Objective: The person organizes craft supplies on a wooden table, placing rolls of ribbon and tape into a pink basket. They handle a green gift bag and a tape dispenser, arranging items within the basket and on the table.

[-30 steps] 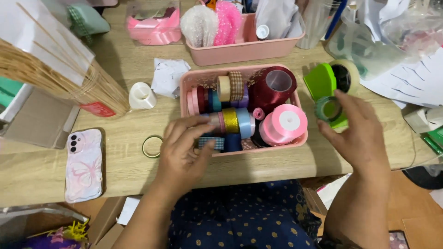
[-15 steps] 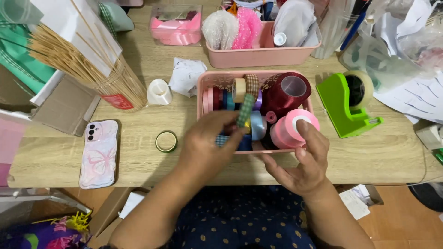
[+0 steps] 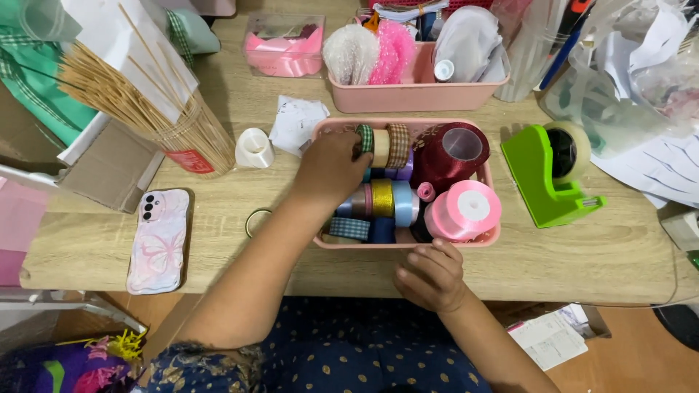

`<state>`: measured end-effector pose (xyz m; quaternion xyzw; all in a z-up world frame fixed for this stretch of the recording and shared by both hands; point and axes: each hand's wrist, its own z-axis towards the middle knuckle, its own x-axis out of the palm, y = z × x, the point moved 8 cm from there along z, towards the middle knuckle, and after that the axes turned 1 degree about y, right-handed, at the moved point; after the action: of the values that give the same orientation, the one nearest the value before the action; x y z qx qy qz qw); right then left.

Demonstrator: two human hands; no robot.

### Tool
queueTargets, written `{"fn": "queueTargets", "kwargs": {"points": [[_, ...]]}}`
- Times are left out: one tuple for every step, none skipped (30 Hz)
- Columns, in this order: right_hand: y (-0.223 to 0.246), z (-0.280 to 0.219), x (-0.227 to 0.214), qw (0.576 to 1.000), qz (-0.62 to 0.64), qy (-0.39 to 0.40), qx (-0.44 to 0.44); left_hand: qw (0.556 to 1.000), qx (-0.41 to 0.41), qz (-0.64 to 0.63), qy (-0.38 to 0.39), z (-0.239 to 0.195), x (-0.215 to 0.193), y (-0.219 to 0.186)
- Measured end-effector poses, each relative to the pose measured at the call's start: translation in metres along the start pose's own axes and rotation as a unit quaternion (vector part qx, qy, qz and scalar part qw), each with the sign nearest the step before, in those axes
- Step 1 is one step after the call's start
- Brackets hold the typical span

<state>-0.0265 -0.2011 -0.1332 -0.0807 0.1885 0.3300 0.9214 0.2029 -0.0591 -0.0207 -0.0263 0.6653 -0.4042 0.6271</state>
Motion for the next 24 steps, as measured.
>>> {"fn": "queueTargets", "kwargs": {"points": [[0.001, -0.01, -0.001, 1.0, -0.02, 0.0, 0.002, 1.0, -0.009, -0.016, 0.018, -0.002, 0.0, -0.002], [0.001, -0.009, -0.001, 1.0, -0.018, 0.002, 0.004, 1.0, -0.011, -0.017, 0.019, -0.003, -0.001, -0.005], [0.001, -0.008, 0.001, 1.0, -0.003, 0.013, 0.004, 0.999, -0.011, -0.026, 0.026, -0.004, -0.002, -0.008], [0.001, -0.006, 0.004, 1.0, 0.012, 0.024, 0.005, 0.999, -0.011, -0.034, 0.032, -0.006, -0.003, -0.011], [0.001, -0.006, 0.004, 1.0, 0.015, 0.024, 0.005, 0.999, -0.013, -0.033, 0.031, -0.004, -0.001, -0.007], [0.0, -0.005, 0.006, 1.0, 0.009, 0.027, 0.008, 0.999, -0.009, -0.029, 0.03, -0.002, 0.001, -0.004], [0.001, -0.005, 0.006, 1.0, 0.003, 0.03, 0.01, 0.999, -0.006, -0.025, 0.028, -0.001, 0.003, -0.001], [0.001, -0.007, 0.007, 0.999, 0.006, 0.03, 0.01, 0.999, -0.008, -0.024, 0.028, -0.002, 0.001, 0.0], [0.001, -0.009, 0.007, 0.999, 0.001, 0.03, 0.014, 0.999, -0.008, -0.029, 0.033, -0.002, 0.001, 0.0], [0.0, -0.011, 0.008, 0.999, -0.004, 0.03, 0.018, 0.999, -0.009, -0.033, 0.038, -0.002, 0.001, 0.0], [-0.001, -0.009, 0.007, 0.999, 0.001, 0.03, 0.018, 0.999, -0.013, -0.033, 0.037, -0.001, -0.001, 0.0], [-0.001, -0.007, 0.005, 1.0, -0.008, 0.023, 0.019, 1.0, 0.016, -0.025, 0.011, -0.001, -0.007, -0.004], [0.001, -0.006, 0.005, 1.0, -0.01, 0.017, 0.022, 0.999, 0.037, -0.015, -0.015, -0.004, -0.013, -0.004], [-0.002, 0.001, 0.011, 1.0, 0.001, 0.019, 0.023, 0.999, 0.025, -0.014, -0.015, -0.01, -0.024, -0.002], [0.0, 0.006, 0.003, 0.997, -0.004, -0.071, 0.001, 0.997, 0.024, 0.009, -0.066, -0.02, -0.042, 0.0], [0.002, 0.009, -0.003, 0.987, -0.01, -0.162, -0.019, 0.992, 0.023, 0.035, -0.116, -0.031, -0.061, 0.001], [0.001, 0.005, -0.005, 0.987, 0.001, -0.16, -0.02, 0.992, 0.012, 0.036, -0.12, -0.049, -0.074, 0.005], [0.002, 0.002, -0.007, 0.987, -0.004, -0.155, -0.031, 0.991, 0.001, 0.059, -0.122, -0.068, -0.087, 0.006], [0.001, -0.001, -0.01, 0.987, -0.015, -0.151, -0.044, 0.989, -0.006, 0.082, -0.123, -0.083, -0.099, 0.005], [0.0, 0.0, -0.009, 0.987, -0.009, -0.151, -0.045, 0.988, -0.011, 0.084, -0.126, -0.094, -0.102, 0.017], [0.001, -0.001, -0.01, 0.987, -0.007, -0.156, -0.043, 0.992, -0.033, 0.099, -0.066, -0.103, -0.095, 0.031], [0.001, -0.002, -0.012, 0.986, -0.005, -0.161, -0.041, 0.992, -0.054, 0.114, -0.007, -0.112, -0.087, 0.045], [0.001, -0.002, -0.011, 0.986, -0.003, -0.16, -0.04, 0.992, -0.057, 0.114, -0.006, -0.115, -0.077, 0.055], [0.002, -0.001, -0.009, 0.988, 0.003, -0.148, -0.041, 0.979, -0.129, 0.142, 0.074, -0.121, -0.057, 0.078]]}}
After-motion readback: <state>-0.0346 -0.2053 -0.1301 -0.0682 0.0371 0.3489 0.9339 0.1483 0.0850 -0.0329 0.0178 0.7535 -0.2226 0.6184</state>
